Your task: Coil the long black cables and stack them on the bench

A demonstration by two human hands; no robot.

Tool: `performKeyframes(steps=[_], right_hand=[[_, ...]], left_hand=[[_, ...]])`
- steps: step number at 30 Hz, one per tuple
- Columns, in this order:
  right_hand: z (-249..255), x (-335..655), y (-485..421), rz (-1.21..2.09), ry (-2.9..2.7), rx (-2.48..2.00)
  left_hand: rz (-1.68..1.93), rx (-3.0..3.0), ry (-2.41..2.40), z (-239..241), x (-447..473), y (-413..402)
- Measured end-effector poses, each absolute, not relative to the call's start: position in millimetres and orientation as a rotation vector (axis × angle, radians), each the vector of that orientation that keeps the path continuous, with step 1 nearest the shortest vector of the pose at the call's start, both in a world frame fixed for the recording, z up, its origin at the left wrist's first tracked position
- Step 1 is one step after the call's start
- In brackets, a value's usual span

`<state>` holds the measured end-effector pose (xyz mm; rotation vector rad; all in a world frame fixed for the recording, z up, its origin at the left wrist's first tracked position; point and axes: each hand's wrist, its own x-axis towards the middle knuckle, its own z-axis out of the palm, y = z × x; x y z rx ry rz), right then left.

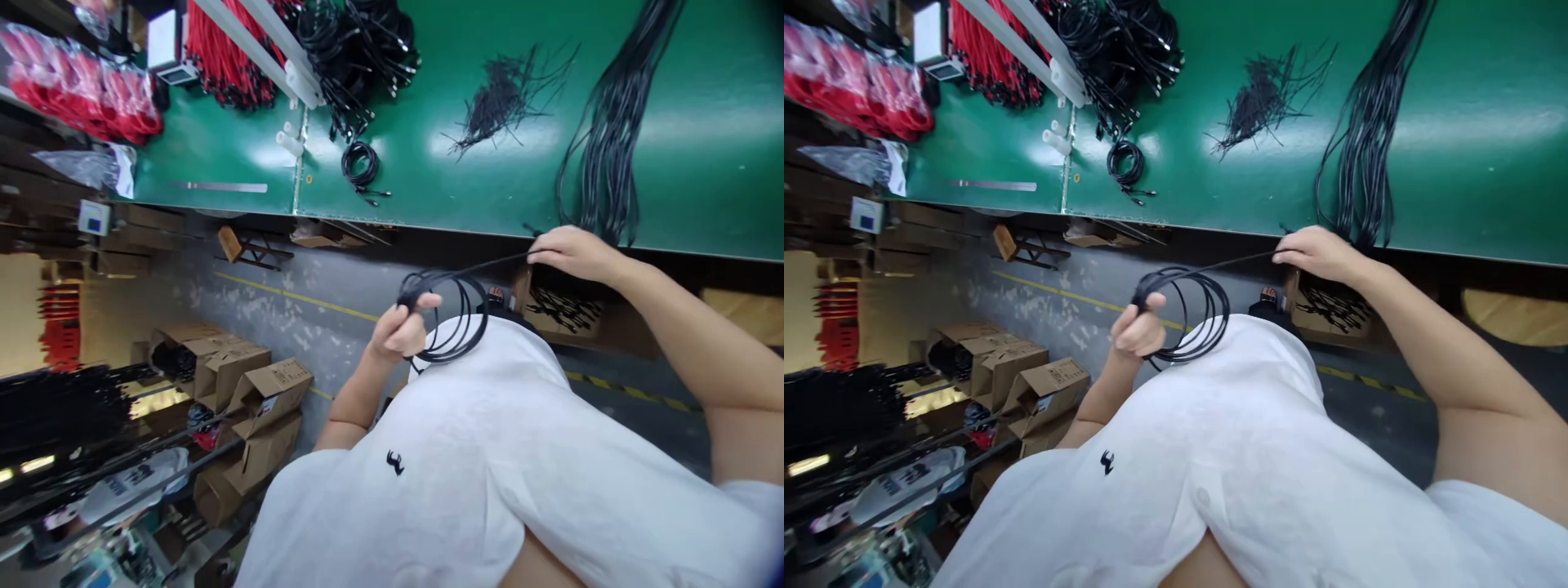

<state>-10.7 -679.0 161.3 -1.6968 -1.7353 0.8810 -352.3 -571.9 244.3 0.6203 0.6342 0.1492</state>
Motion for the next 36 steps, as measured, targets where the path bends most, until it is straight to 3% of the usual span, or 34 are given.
performKeyframes(steps=[4, 8, 10, 13, 15, 20, 26, 32, 36], right_hand=[[126.4, 19.3, -698.9, 0.671, -1.615, -1.907], [120.3, 6.3, -710.6, 0.954, -1.446, -2.031], [131.7, -14.0, -715.2, 0.899, -1.635, -2.112], [164.1, -53.4, -720.9, 0.53, -2.141, -2.196], [187.4, -79.7, -721.7, 0.405, -2.399, -2.082], [216.9, -122.3, -700.9, 0.457, -2.69, -1.4], [228.6, -124.4, -677.0, 0.285, -2.473, -1.441], [224.3, -111.8, -713.9, 0.569, -2.121, -1.772], [210.5, -89.2, -725.9, 0.397, -1.709, -2.009]], left_hand=[[0.389, 0.585, 0.819, 258.3, -361.2, -556.8], [0.447, 0.63, 0.869, 269.9, -361.7, -548.1], [0.449, 0.669, 0.849, 269.9, -360.5, -545.7], [0.36, 0.743, 0.792, 259.0, -354.7, -544.8], [0.276, 0.783, 0.775, 245.7, -347.9, -546.5], [0.145, 0.866, 0.706, 207.2, -328.8, -561.7], [-0.165, 1.069, 0.537, 188.8, -324.7, -578.6], [-0.299, 1.02, 0.419, 212.3, -339.8, -574.1], [-0.397, 1.083, 0.422, 227.8, -349.8, -574.7]])
